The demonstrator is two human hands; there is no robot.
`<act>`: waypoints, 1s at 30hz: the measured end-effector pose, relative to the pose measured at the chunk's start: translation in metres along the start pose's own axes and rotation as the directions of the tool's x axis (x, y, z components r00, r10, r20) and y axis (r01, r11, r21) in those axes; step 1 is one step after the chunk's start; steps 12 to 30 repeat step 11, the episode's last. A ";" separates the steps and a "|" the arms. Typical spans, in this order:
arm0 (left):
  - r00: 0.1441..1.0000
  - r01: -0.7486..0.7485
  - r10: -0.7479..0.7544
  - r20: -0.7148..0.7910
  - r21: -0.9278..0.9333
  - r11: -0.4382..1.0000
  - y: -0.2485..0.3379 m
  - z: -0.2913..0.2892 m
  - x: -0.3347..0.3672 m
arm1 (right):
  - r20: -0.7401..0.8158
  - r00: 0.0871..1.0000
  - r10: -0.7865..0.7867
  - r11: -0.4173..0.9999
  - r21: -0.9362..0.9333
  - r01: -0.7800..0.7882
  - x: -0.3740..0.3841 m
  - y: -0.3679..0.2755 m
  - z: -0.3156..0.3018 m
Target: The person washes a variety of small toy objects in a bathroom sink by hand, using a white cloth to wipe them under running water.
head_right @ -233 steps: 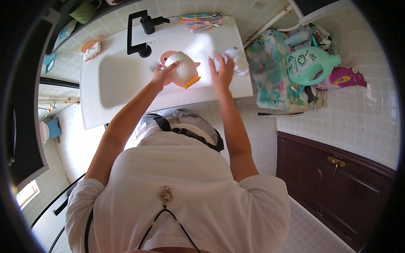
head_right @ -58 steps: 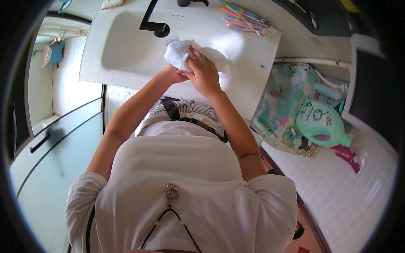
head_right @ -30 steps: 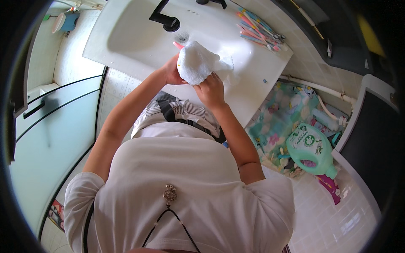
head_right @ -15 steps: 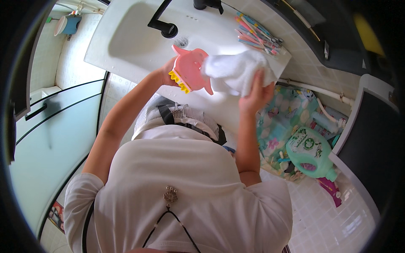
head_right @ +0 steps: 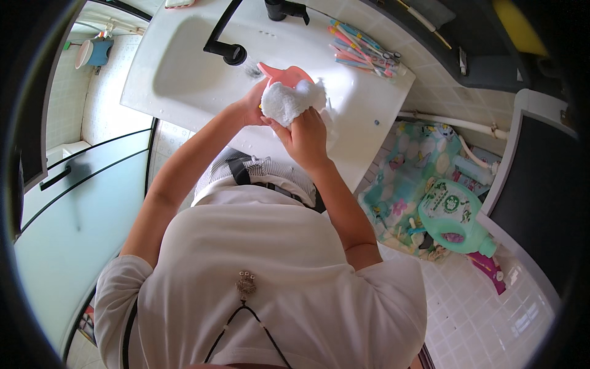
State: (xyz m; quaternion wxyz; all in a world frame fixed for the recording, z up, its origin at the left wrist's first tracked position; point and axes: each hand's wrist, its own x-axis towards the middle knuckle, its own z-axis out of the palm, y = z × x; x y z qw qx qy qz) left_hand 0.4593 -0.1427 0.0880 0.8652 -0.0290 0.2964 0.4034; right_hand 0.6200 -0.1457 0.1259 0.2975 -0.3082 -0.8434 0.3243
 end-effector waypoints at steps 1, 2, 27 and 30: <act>1.000 0.001 -0.001 0.000 0.001 1.000 0.001 0.000 0.001 | -0.066 0.998 -0.001 1.000 -0.030 -0.001 -0.005 0.004 0.003; 0.999 -0.007 0.007 -0.035 0.022 1.000 0.002 0.000 0.000 | -0.127 0.992 -0.005 0.998 -0.056 -0.002 -0.007 0.004 0.005; 0.994 -0.110 0.110 0.011 0.081 0.991 0.000 -0.029 0.014 | -0.197 0.876 0.440 0.787 0.555 -0.271 -0.002 0.006 -0.011; 0.994 -0.110 0.110 0.011 0.081 0.991 0.000 -0.029 0.014 | -0.197 0.876 0.440 0.787 0.555 -0.271 -0.002 0.006 -0.011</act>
